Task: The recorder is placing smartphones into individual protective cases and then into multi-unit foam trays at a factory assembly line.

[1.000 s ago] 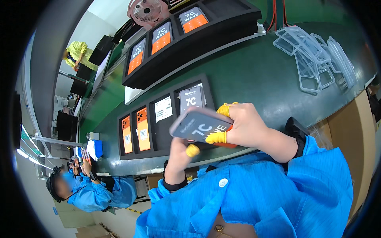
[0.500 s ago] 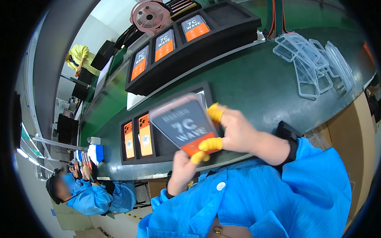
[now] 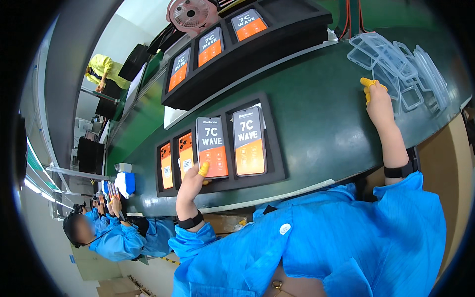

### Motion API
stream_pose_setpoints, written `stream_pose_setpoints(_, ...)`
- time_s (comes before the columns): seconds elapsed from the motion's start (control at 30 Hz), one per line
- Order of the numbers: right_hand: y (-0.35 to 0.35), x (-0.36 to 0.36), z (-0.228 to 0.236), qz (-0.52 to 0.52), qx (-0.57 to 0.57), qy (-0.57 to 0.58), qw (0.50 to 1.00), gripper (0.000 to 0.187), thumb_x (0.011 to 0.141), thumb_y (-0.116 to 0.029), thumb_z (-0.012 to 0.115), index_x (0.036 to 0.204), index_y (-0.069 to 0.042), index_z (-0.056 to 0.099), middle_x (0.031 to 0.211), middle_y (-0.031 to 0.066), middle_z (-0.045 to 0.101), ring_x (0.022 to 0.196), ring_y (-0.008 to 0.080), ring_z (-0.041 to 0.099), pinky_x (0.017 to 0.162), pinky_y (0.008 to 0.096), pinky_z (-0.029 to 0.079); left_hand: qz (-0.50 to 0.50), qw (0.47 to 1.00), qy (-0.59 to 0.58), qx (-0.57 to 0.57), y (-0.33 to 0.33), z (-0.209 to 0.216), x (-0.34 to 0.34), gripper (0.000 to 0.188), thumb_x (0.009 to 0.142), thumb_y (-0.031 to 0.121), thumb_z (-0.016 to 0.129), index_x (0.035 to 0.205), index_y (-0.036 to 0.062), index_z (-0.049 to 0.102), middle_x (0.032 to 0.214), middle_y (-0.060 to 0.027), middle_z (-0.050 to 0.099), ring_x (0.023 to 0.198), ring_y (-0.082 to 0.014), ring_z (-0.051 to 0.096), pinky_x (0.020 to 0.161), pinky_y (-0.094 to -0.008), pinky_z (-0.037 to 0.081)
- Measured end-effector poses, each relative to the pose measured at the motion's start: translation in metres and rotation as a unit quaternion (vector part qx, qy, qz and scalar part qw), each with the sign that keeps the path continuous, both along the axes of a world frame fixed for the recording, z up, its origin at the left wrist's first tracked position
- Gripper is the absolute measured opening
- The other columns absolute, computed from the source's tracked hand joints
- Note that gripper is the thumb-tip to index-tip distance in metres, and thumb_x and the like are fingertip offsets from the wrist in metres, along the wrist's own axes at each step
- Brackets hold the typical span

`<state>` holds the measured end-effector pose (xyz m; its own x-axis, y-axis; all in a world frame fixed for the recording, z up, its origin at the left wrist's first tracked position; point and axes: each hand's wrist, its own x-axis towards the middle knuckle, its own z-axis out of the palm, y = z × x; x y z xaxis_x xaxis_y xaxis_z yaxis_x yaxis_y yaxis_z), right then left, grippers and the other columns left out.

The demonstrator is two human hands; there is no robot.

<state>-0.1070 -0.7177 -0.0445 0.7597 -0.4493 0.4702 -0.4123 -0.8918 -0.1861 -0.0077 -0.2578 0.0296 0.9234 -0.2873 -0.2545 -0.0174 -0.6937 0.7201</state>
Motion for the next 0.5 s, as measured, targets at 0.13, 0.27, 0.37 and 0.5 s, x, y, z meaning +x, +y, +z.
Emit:
stream_pose_setpoints(0.13,0.002,-0.002,0.021,0.093,0.146,-0.125,0.977,0.041,0.063,0.016,0.047,0.1,0.0,0.053,0.101,0.0129,0.052,0.091,0.0256,0.053,0.073,0.0319,0.044,0.195,0.913,-0.251,0.255,0.01,0.009,0.003,0.026,0.076,0.024,0.059,0.083,-0.0006,0.053,0.078,-0.0193,0.059,0.074,-0.0369,0.055,0.066,-0.0431,0.043)
stream_pose_setpoints(0.27,0.031,-0.014,0.074,0.141,0.333,-0.144,0.921,0.048,0.067,0.02,0.041,0.108,-0.003,0.052,0.099,0.0055,0.054,0.089,0.0134,0.053,0.071,0.0233,0.041,0.194,0.908,-0.185,0.321,0.053,-0.015,0.018,0.04,0.078,0.027,0.057,0.097,-0.0064,0.05,0.095,-0.024,0.052,0.092,-0.037,0.049,0.078,-0.0423,0.04)
stream_pose_setpoints(0.37,0.055,-0.02,0.102,0.224,0.298,-0.105,0.922,0.048,0.067,0.02,0.041,0.108,-0.004,0.052,0.095,0.0065,0.055,0.088,0.0139,0.054,0.07,0.0223,0.041,0.132,0.921,-0.198,0.308,0.061,-0.037,0.011,0.048,0.08,0.03,0.054,0.108,-0.0069,0.045,0.098,-0.0271,0.049,0.094,-0.0393,0.046,0.082,-0.0419,0.038)
stream_pose_setpoints(0.5,0.069,-0.024,0.099,0.409,0.394,0.042,0.822,0.045,0.065,0.017,0.043,0.104,-0.003,0.054,0.089,0.0091,0.056,0.081,0.0187,0.055,0.075,0.0278,0.041,0.19,0.925,-0.186,0.271,0.059,-0.036,0.021,0.044,0.082,0.028,0.051,0.109,-0.0065,0.045,0.099,-0.0247,0.052,0.093,-0.035,0.049,0.08,-0.037,0.04)
